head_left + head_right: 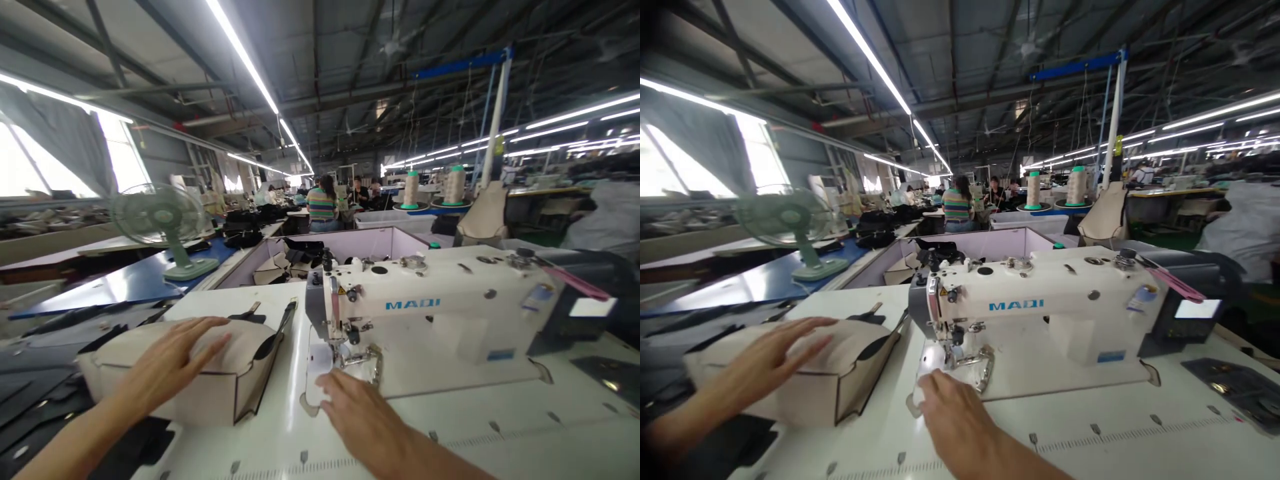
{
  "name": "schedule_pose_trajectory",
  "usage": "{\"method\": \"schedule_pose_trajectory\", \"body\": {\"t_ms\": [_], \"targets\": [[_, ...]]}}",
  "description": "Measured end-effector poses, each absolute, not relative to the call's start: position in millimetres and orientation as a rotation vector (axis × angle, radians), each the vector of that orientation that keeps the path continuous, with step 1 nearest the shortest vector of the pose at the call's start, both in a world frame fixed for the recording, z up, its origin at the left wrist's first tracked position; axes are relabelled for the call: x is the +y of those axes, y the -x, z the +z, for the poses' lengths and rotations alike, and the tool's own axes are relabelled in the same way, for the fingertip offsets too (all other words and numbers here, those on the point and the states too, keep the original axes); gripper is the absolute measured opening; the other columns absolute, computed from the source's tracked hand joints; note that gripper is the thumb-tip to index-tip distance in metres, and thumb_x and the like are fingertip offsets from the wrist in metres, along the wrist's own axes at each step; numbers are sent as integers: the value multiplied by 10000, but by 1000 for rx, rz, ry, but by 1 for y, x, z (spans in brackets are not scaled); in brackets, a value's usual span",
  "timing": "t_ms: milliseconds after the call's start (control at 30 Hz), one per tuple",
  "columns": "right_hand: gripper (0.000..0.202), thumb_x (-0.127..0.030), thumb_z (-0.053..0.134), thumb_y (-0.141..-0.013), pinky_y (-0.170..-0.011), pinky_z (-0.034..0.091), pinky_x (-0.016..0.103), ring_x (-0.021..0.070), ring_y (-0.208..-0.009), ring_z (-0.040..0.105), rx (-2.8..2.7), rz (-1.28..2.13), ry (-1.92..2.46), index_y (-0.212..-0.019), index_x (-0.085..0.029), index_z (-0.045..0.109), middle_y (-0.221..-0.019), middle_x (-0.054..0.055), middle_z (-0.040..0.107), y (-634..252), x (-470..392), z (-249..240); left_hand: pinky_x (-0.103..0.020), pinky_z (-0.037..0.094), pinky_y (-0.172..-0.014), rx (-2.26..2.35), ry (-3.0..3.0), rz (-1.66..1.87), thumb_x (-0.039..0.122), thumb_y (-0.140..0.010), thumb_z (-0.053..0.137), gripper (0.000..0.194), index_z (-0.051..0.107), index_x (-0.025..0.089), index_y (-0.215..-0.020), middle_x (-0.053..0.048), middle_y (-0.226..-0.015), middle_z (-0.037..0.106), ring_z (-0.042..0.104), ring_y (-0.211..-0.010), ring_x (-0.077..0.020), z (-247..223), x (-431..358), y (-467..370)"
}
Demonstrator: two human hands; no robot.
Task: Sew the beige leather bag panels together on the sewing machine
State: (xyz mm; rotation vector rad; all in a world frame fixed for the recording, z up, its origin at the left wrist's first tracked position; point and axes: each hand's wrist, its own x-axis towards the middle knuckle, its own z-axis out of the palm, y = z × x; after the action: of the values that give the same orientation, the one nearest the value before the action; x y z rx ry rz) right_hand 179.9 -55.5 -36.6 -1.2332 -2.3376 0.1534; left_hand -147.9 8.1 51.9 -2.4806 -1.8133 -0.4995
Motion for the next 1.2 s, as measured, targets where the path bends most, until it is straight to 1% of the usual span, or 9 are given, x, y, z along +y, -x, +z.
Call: {"method": "schedule_pose_trajectory", "body": {"t_ms": [133, 333, 533, 633, 733, 900, 1000, 1133, 1200], "targets": [[448, 10, 477, -823, -911, 461, 335, 249, -1103, 509, -2422, -236, 990, -1261, -76, 450, -1248, 153, 514, -107, -7, -13, -420, 336, -1062, -1838, 2699, -255, 620, -888, 381, 575, 565, 240, -1277, -61, -1307, 581, 523, -1202, -290, 53, 70, 164], [110, -71, 515, -876, -617, 489, 293, 197, -747, 588, -2651, -388, 766, -887, -155, 586, -799, 29, 625, -90, 36, -10, -420, 422, -976, -1690, 2913, 60, 696, -745, 562, 675, 614, 251, -1250, -123, -1196, 634, 590, -1091, -326, 31, 90, 137], [45, -155, 591, -867, -609, 503, 245, 181, -809, 602, -2733, -328, 717, -854, -149, 549, -867, 43, 632, -144, -29, -64, -575, 378, -944, -1542, 2908, 46, 713, -828, 425, 694, 503, 272, -1358, -179, -1218, 548, 502, -1140, -399, -1, 38, 88], [63, -174, 601, -888, -835, 511, 246, 184, -930, 602, -2709, -343, 717, -849, -132, 573, -935, 70, 640, -160, -46, -81, -597, 323, -984, -1361, 2883, -3, 629, -876, 431, 601, 549, 232, -1312, -159, -1104, 599, 539, -1076, -372, -6, 28, 60], [87, -167, 592, -893, -1038, 401, 354, 178, -908, 596, -2673, -378, 673, -809, -146, 582, -901, 56, 629, -166, -48, -80, -535, 292, -1051, -1221, 2949, -116, 495, -926, 446, 512, 473, 234, -1366, -104, -1051, 626, 553, -1072, -305, -6, 33, 48], [86, -220, 551, -920, -1005, 419, 316, 152, -789, 564, -2740, -254, 694, -858, -163, 570, -845, 30, 589, -176, -44, -69, -374, 397, -991, -1272, 3109, -147, 306, -981, 380, 563, 156, 345, -1495, -60, -1291, 553, 531, -1139, -232, -5, 32, 58], [53, -190, 523, -920, -979, 420, 272, 151, -801, 553, -2734, -171, 736, -891, -165, 559, -901, 35, 584, -184, -45, -69, -350, 409, -948, -1282, 3070, -69, 185, -965, 364, 616, 118, 385, -1493, -42, -1175, 618, 587, -1039, -212, -14, 19, 59], [52, -176, 516, -924, -958, 412, 254, 156, -832, 547, -2736, -190, 711, -889, -166, 553, -913, 36, 584, -190, -45, -72, -378, 452, -825, -1357, 2824, 121, -28, -810, 352, 834, 65, 329, -1506, -63, -926, 668, 649, -834, -231, -35, 8, 48], [58, -194, 524, -930, -964, 393, 246, 146, -858, 546, -2728, -172, 679, -890, -167, 556, -935, 32, 596, -190, -43, -72, -367, 470, -753, -1365, 2731, 216, -56, -771, 337, 845, 128, 306, -1505, -72, -846, 672, 660, -770, -242, -39, 10, 41]]}}
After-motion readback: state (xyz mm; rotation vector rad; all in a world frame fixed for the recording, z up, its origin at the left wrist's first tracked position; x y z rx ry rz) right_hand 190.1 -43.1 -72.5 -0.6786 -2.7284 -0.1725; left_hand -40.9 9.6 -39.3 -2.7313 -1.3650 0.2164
